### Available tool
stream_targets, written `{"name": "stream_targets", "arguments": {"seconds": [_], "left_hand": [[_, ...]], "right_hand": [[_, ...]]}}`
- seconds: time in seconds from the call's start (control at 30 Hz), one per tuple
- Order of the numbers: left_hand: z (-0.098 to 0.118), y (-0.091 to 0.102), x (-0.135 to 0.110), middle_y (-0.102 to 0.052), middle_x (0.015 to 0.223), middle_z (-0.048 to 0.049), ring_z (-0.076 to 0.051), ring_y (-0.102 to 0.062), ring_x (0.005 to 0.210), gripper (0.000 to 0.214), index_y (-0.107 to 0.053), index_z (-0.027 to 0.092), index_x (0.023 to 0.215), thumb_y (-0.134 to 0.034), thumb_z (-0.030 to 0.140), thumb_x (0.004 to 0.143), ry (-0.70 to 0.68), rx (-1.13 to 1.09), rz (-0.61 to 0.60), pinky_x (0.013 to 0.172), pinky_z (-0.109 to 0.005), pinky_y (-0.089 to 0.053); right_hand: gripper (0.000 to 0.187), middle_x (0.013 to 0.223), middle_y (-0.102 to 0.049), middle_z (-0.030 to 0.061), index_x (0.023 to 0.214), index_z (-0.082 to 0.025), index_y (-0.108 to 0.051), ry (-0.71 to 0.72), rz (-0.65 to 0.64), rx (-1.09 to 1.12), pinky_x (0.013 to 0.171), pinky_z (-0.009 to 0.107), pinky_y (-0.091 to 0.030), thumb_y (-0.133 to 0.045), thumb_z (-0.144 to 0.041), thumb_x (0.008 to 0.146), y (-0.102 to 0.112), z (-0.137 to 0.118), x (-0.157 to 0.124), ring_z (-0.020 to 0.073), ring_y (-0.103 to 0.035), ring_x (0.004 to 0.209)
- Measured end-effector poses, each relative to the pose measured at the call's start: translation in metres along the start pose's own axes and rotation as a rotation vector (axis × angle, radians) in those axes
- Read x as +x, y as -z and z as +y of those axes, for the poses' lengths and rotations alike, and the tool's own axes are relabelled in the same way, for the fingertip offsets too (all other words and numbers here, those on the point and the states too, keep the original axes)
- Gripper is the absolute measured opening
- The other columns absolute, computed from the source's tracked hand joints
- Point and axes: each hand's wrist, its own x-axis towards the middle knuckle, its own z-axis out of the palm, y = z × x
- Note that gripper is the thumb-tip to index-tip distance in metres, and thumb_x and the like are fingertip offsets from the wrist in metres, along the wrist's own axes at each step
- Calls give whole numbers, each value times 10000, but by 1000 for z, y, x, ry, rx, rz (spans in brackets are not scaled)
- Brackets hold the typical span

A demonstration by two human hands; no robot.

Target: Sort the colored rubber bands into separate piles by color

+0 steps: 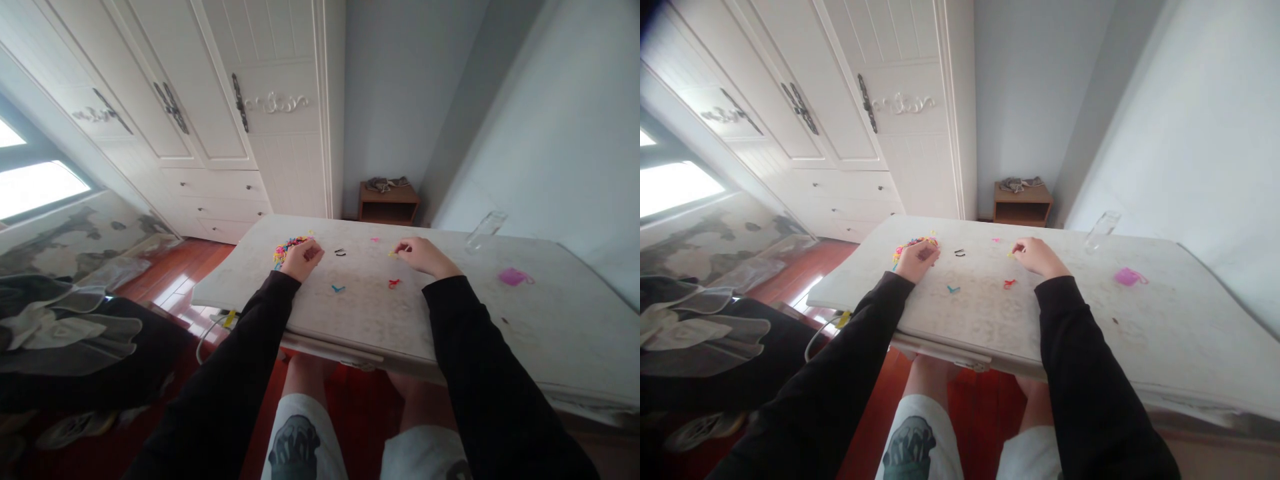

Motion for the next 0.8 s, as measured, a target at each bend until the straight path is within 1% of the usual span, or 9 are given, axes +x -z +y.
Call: {"name": "stream_targets", "arguments": {"seconds": [0.2,0.33,0.4,0.43,0.5,0.57,0.63,0.73,0.8], "left_hand": [[2,1,0,-595,595,26,-111,-572,533,190,-609,214,774,-624,392,840,-5,9,-1,537,-224,-455],[2,0,0,-590,590,25,-114,-578,539,181,-607,212,758,-612,371,845,-11,25,12,546,-227,-464],[2,0,0,-587,586,24,-117,-585,543,181,-607,211,757,-608,369,845,-10,29,15,549,-230,-466],[1,0,0,-587,585,25,-119,-589,544,180,-609,211,759,-609,370,845,-9,29,14,550,-231,-466],[1,0,0,-590,584,26,-122,-597,546,174,-612,214,766,-614,370,842,-5,31,12,552,-234,-466],[0,0,0,-594,581,28,-124,-603,546,165,-614,219,768,-618,367,841,3,33,11,553,-235,-465],[-2,0,0,-593,576,30,-124,-602,540,156,-616,224,767,-617,361,843,8,38,20,554,-237,-462],[-5,0,1,-590,572,30,-125,-591,535,145,-622,226,764,-612,347,844,7,67,43,564,-242,-461],[-7,0,2,-602,587,26,-127,-588,552,136,-624,225,757,-616,337,834,13,111,79,584,-247,-460]], "right_hand": [[205,922,-789,85,866,-193,-799,-16,-51,-41,767,296,-499,-609,-142,808,-4,-1,0,223,-704,841],[144,883,-779,73,796,-195,-762,-23,-13,-43,730,284,-487,-631,-136,793,-3,3,0,204,-690,791],[108,913,-775,76,846,-189,-758,-23,27,-42,737,288,-495,-668,-168,790,-5,4,1,200,-683,783],[129,950,-773,84,893,-182,-761,-17,46,-44,750,293,-502,-693,-187,784,-6,5,2,200,-682,793],[230,1038,-764,107,986,-164,-766,1,75,-55,789,303,-516,-745,-225,765,-10,6,4,207,-686,838],[288,1093,-755,123,1030,-153,-768,8,83,-70,821,306,-521,-777,-247,759,-14,6,6,215,-693,882],[235,1068,-763,118,1002,-158,-775,-19,75,-76,819,300,-521,-767,-236,781,-18,7,8,216,-700,889],[103,971,-772,101,898,-168,-779,-53,75,-64,794,294,-515,-720,-193,817,-22,7,10,214,-700,867],[76,947,-768,104,851,-167,-774,-48,90,-60,792,300,-510,-706,-181,822,-24,8,11,220,-696,870]]}}
